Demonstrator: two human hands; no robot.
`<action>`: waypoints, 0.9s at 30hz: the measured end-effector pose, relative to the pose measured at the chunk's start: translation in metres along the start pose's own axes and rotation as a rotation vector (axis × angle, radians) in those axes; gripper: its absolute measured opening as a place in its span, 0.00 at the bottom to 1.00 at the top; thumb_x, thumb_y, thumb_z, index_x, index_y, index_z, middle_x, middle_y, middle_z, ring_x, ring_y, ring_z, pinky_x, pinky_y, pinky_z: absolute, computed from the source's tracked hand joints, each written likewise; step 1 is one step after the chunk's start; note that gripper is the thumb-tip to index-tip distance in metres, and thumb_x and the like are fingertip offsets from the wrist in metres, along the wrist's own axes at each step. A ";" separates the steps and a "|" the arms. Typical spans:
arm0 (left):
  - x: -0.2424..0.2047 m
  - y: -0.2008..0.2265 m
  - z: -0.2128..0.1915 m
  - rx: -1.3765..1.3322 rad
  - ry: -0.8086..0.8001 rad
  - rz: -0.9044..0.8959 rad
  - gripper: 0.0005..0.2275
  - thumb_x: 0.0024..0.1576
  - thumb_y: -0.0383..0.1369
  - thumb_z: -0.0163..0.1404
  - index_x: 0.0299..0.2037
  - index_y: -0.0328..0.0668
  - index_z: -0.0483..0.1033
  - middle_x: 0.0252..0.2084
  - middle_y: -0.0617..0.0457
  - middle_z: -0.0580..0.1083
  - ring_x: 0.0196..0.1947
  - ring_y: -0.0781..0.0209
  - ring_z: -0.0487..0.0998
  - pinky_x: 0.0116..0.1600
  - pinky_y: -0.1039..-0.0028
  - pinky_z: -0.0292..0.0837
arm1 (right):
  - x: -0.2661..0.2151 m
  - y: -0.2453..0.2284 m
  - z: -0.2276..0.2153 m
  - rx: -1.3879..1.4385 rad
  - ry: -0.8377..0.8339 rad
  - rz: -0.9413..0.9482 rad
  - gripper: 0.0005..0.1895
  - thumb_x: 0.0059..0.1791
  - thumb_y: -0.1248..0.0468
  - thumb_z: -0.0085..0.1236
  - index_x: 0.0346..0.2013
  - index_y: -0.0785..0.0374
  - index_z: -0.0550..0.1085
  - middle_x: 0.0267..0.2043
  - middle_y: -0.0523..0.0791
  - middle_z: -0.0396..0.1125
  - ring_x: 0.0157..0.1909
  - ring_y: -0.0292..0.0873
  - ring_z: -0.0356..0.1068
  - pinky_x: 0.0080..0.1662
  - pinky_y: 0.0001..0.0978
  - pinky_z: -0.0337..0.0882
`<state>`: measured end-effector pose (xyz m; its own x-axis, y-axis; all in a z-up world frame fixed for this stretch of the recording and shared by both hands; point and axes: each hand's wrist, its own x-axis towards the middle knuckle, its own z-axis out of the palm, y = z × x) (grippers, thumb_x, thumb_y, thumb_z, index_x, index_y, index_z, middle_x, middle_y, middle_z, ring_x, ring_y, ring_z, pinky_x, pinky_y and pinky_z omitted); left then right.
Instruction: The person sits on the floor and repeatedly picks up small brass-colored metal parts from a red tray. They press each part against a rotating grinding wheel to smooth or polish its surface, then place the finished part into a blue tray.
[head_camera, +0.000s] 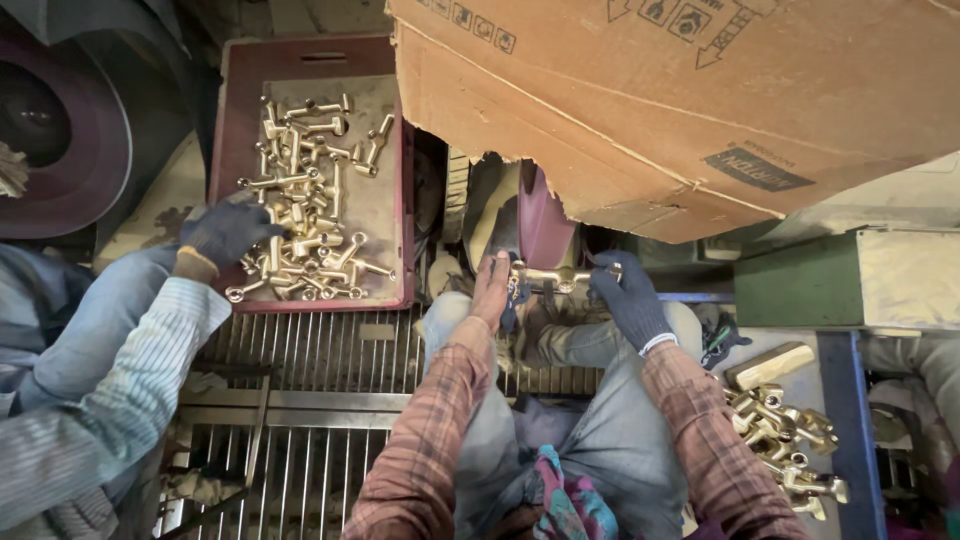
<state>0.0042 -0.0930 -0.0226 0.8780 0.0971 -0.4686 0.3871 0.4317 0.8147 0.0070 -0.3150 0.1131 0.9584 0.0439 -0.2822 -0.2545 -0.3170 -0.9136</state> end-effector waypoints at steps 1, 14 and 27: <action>0.002 -0.002 0.000 0.002 0.022 -0.014 0.16 0.65 0.50 0.45 0.46 0.46 0.67 0.28 0.55 0.70 0.22 0.68 0.69 0.23 0.74 0.65 | 0.001 0.000 0.001 0.014 -0.002 0.009 0.19 0.50 0.65 0.54 0.55 0.68 0.69 0.35 0.47 0.71 0.35 0.39 0.72 0.41 0.31 0.73; 0.015 -0.017 0.001 -0.034 0.084 -0.051 0.16 0.64 0.49 0.44 0.48 0.45 0.66 0.27 0.52 0.71 0.21 0.64 0.70 0.21 0.71 0.64 | 0.014 0.010 0.008 0.104 0.012 0.102 0.20 0.51 0.61 0.53 0.55 0.69 0.68 0.38 0.49 0.68 0.32 0.41 0.71 0.35 0.35 0.76; 0.002 -0.003 0.007 -0.199 0.012 -0.079 0.12 0.64 0.46 0.45 0.45 0.48 0.65 0.22 0.51 0.69 0.12 0.61 0.67 0.14 0.71 0.58 | 0.016 0.008 0.009 0.170 0.033 0.214 0.16 0.51 0.58 0.54 0.48 0.67 0.71 0.26 0.45 0.64 0.21 0.38 0.63 0.27 0.34 0.69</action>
<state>0.0065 -0.0998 -0.0235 0.8433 0.0658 -0.5334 0.3906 0.6065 0.6925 0.0194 -0.3084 0.0991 0.8835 -0.0384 -0.4668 -0.4668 -0.1525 -0.8711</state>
